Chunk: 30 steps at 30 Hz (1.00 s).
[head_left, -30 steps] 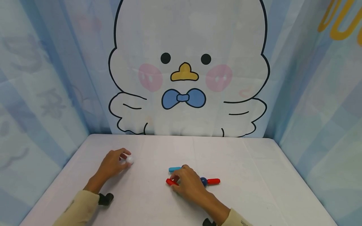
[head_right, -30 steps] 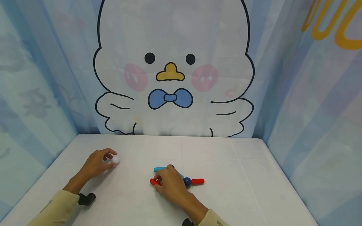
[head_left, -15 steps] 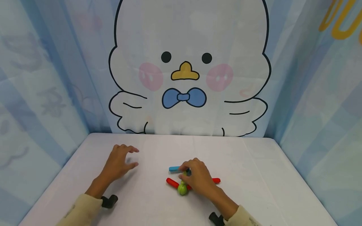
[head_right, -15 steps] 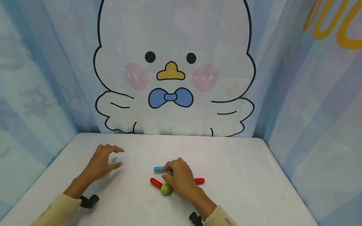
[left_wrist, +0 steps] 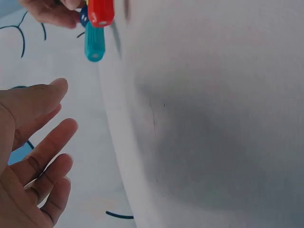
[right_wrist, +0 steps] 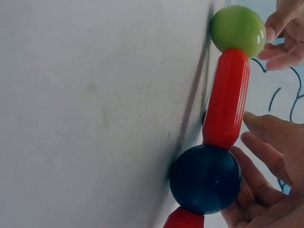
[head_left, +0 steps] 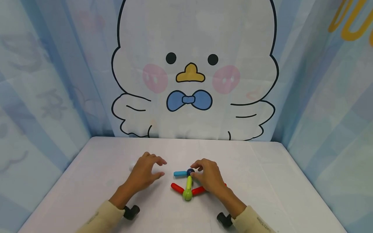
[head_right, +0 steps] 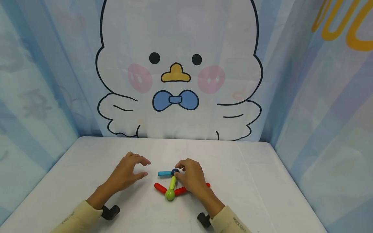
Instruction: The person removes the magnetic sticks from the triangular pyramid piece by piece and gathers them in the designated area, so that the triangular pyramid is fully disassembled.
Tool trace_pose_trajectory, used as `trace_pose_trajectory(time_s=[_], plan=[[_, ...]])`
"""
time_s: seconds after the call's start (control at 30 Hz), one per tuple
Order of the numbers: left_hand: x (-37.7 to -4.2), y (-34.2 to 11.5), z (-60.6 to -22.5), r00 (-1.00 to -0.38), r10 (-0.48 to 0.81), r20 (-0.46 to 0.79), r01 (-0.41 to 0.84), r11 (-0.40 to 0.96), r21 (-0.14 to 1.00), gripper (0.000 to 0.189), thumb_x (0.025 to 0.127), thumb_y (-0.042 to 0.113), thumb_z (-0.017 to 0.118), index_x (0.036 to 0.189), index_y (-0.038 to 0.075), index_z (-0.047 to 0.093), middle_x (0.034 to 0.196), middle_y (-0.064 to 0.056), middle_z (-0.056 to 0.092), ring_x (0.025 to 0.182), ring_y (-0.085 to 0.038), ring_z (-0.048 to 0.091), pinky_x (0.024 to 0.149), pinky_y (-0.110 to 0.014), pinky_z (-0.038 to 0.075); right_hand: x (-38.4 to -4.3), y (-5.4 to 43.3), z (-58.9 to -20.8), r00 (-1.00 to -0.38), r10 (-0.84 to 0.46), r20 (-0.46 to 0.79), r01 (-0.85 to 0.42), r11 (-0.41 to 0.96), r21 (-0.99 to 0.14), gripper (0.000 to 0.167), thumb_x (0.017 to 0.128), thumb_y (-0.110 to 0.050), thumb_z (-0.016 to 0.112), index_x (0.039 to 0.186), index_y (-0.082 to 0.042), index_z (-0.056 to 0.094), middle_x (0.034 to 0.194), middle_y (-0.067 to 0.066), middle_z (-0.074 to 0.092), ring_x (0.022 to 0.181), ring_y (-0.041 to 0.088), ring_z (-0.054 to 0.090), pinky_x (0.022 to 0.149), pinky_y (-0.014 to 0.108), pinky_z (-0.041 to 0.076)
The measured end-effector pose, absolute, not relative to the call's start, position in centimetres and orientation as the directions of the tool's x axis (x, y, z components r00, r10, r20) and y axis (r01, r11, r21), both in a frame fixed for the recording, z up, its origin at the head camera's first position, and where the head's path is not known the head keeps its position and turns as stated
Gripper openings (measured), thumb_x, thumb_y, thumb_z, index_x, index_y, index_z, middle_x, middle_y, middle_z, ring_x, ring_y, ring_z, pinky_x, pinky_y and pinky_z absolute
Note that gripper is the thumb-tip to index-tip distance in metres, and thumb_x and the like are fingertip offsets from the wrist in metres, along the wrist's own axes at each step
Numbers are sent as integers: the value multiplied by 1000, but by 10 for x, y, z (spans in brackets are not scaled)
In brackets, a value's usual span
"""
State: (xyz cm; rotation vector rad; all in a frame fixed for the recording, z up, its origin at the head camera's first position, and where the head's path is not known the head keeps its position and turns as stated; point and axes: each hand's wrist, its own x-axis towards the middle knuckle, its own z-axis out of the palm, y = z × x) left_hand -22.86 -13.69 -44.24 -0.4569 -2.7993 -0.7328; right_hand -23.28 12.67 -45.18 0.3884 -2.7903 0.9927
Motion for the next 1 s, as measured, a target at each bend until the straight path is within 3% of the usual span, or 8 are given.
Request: trace_pose_trajectory(time_s=[0.3, 0.53, 1.0], plan=[[-234, -107, -451, -917, 331, 224, 399, 790, 466, 29, 86, 17, 90, 112, 18, 79, 100, 3, 76, 98, -16, 55, 91, -40, 51, -248, 128, -457, -951, -265, 159, -303, 704, -642, 17, 91, -13, 84, 108, -12, 81, 101, -2, 78, 87, 11, 68, 79, 25, 57], [-243, -98, -459, -899, 389, 201, 437, 781, 446, 24, 87, 17, 89, 109, 18, 80, 97, 5, 76, 91, -12, 52, 84, -34, 48, -251, 127, -458, -940, -310, 142, -321, 669, -670, 18, 94, -10, 81, 111, -10, 81, 104, 0, 79, 90, 13, 71, 81, 28, 60], [-242, -98, -458, -922, 342, 182, 387, 809, 442, 17, 89, 9, 85, 101, 19, 80, 93, 6, 75, 87, -11, 50, 79, -29, 46, -250, 125, -459, -946, -293, 135, -306, 683, -663, 18, 94, -10, 80, 112, -9, 81, 104, -1, 79, 90, 12, 70, 83, 28, 60]])
